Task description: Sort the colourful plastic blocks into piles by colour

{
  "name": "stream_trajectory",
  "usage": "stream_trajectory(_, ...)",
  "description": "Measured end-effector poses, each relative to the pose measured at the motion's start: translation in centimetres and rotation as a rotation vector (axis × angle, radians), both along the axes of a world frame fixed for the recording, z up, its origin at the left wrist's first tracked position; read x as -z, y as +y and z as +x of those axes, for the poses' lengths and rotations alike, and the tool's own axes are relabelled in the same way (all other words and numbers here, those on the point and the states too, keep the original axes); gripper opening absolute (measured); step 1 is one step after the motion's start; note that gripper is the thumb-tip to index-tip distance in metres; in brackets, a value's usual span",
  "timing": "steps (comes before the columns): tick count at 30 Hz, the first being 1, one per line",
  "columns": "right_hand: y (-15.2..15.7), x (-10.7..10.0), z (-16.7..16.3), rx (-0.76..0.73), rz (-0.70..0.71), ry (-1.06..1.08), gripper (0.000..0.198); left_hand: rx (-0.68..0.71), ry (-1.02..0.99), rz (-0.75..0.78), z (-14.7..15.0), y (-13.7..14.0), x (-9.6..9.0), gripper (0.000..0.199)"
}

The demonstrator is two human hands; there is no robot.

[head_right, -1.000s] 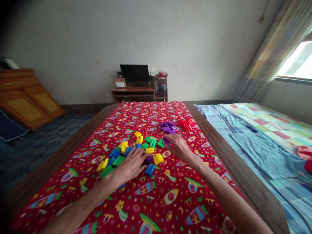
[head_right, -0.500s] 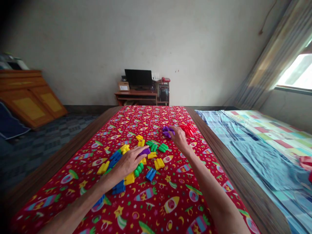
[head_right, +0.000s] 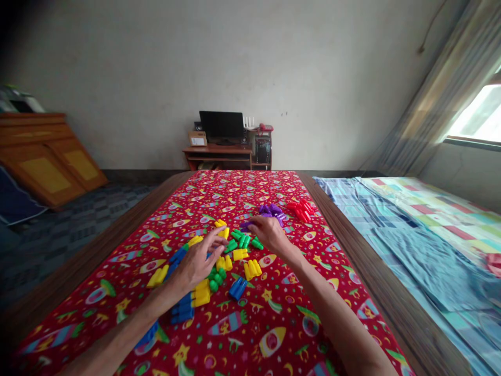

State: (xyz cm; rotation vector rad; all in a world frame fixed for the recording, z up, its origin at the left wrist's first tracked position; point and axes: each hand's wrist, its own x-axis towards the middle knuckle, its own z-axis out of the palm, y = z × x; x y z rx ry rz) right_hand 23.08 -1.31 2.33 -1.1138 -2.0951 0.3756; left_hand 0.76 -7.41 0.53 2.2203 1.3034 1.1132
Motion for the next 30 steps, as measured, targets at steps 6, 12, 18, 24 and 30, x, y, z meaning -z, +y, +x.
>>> stream_trajectory(6,5.7,0.0,1.3,0.229,0.155,-0.330,0.021,0.019,0.054,0.104,-0.7,0.3,-1.0,0.029)
stream_trajectory(12,8.0,-0.2,0.1,0.355,0.095,-0.544,0.022,-0.007,0.189,0.140,-3.3,1.5,-1.9,0.031)
stream_trajectory(18,3.1,1.4,0.7,-0.111,0.224,-0.225,0.030,-0.114,0.338,0.051,-9.2,1.5,-1.0,0.047)
stream_trajectory(24,-2.0,5.7,2.7,-0.107,0.010,-0.177,0.049,-0.229,0.458,-0.034,-14.6,-6.1,4.2,0.071)
stream_trajectory(30,-2.1,7.8,-0.9,-0.099,-0.111,-0.195,0.056,-0.183,0.474,-0.004,-11.4,-9.7,7.9,0.117)
